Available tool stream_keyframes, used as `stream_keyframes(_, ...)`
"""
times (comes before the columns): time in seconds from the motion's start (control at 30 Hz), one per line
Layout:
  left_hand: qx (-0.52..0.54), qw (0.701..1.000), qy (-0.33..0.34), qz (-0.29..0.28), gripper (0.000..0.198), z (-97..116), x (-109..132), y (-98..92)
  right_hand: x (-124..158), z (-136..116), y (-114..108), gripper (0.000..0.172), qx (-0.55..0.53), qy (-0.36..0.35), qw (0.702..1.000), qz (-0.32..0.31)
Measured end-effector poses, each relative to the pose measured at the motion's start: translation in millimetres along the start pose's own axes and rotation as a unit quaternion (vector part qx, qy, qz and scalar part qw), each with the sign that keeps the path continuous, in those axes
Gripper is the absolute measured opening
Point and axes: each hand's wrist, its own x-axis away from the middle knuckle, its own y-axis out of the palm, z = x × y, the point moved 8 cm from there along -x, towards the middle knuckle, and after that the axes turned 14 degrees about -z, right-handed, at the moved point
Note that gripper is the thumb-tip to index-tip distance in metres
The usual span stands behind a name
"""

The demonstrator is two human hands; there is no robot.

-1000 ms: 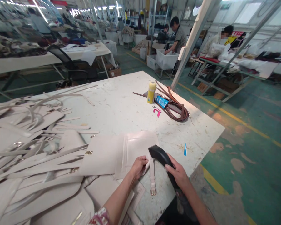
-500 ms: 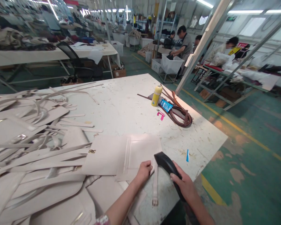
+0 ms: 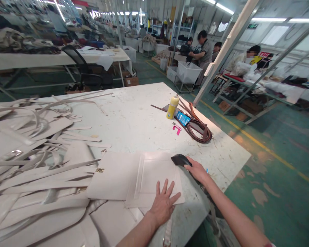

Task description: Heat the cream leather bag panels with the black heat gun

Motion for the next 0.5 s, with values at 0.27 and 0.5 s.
stream_keyframes(0.27, 0.008, 1.0, -0.004, 0.024, 0.062, -1, 0, 8.4, -6, -18, -13, 0.047, 0.016, -0.019, 0.999, -0.028)
stream_keyframes(0.5, 0.022, 1.0, 0.009, 0.014, 0.045, 14, -31, 1.5, -17, -24, -7, 0.054, 0.035, 0.009, 0.999, 0.038)
